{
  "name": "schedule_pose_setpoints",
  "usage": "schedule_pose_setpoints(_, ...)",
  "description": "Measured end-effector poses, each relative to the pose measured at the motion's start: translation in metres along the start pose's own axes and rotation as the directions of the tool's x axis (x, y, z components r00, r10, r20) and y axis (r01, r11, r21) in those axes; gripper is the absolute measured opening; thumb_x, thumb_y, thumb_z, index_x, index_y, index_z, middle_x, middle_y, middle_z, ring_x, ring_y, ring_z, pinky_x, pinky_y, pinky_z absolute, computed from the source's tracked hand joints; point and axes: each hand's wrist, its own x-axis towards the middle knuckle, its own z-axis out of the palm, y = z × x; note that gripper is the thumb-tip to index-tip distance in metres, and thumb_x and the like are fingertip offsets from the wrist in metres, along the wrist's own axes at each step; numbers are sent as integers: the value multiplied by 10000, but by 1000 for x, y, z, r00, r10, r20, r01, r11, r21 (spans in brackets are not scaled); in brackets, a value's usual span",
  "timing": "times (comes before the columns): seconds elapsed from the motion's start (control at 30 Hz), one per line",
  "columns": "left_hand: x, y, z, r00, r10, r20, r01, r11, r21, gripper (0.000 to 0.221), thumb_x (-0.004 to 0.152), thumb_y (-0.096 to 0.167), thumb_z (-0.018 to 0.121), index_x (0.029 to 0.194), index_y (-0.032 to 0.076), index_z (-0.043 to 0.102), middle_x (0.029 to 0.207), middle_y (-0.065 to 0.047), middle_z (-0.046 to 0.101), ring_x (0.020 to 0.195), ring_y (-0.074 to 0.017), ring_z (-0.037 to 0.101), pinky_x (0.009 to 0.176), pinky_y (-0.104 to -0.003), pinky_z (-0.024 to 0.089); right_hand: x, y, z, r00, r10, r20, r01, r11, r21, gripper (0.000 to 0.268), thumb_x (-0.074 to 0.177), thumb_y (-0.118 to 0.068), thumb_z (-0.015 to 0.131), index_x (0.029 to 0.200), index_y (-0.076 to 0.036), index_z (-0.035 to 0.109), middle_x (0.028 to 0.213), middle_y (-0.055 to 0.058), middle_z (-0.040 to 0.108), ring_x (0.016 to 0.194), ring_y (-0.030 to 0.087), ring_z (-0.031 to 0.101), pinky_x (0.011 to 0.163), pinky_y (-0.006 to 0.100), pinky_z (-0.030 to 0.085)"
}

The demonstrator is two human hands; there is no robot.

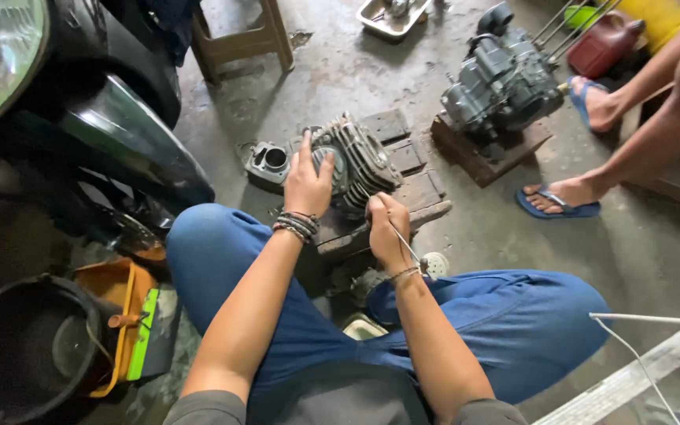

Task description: Cleaning and inspecting a motorcycle engine block using a small metal tool to clear debris from fins and passages.

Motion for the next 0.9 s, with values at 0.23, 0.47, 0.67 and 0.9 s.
schedule_pose_setpoints(0.23, 0, -5, -2, 1000, 9, 19, -8, 1000, -28, 680, 1022, 596, 470, 1585, 240, 336, 1393, -222, 547, 1291, -480, 539, 1070, -575, 452, -3, -10, -6, 998, -13, -62, 9, 998, -63, 368, 962, -207, 493, 647, -18, 514, 658, 266, 535, 757, 366, 574, 819, 488, 450)
schedule_pose_setpoints(0.47, -2, -14, -1, 996, 90, -5, -90, 995, 54, 714, 1029, 607, 384, 1565, 146, 284, 1450, -216, 558, 1273, -369, 617, 1010, -421, 516, -5, 16, -4, 996, -89, -4, 88, 995, -55, 289, 967, -188, 451, 771, -17, 575, 712, 50, 559, 675, 181, 478, 657, 316, 423)
schedule_pose_setpoints(0.67, 7, 3, 4, 991, 124, -57, -124, 992, 3, 631, 1036, 461, 453, 1547, 116, 320, 1463, -214, 540, 1272, -364, 612, 1017, -413, 512, 1, 1, -15, 984, -175, 14, 176, 982, -72, 279, 972, -186, 438, 761, -22, 519, 687, 64, 513, 648, 192, 432, 629, 339, 402)
schedule_pose_setpoints(0.9, 0, 0, 8, 995, 74, -71, -73, 997, 11, 623, 1039, 458, 439, 1540, 101, 338, 1457, -231, 536, 1252, -365, 624, 1025, -404, 504, -13, -20, -16, 994, -93, 50, 93, 996, -2, 275, 968, -163, 467, 747, -10, 527, 638, 35, 494, 600, 155, 403, 581, 307, 384)
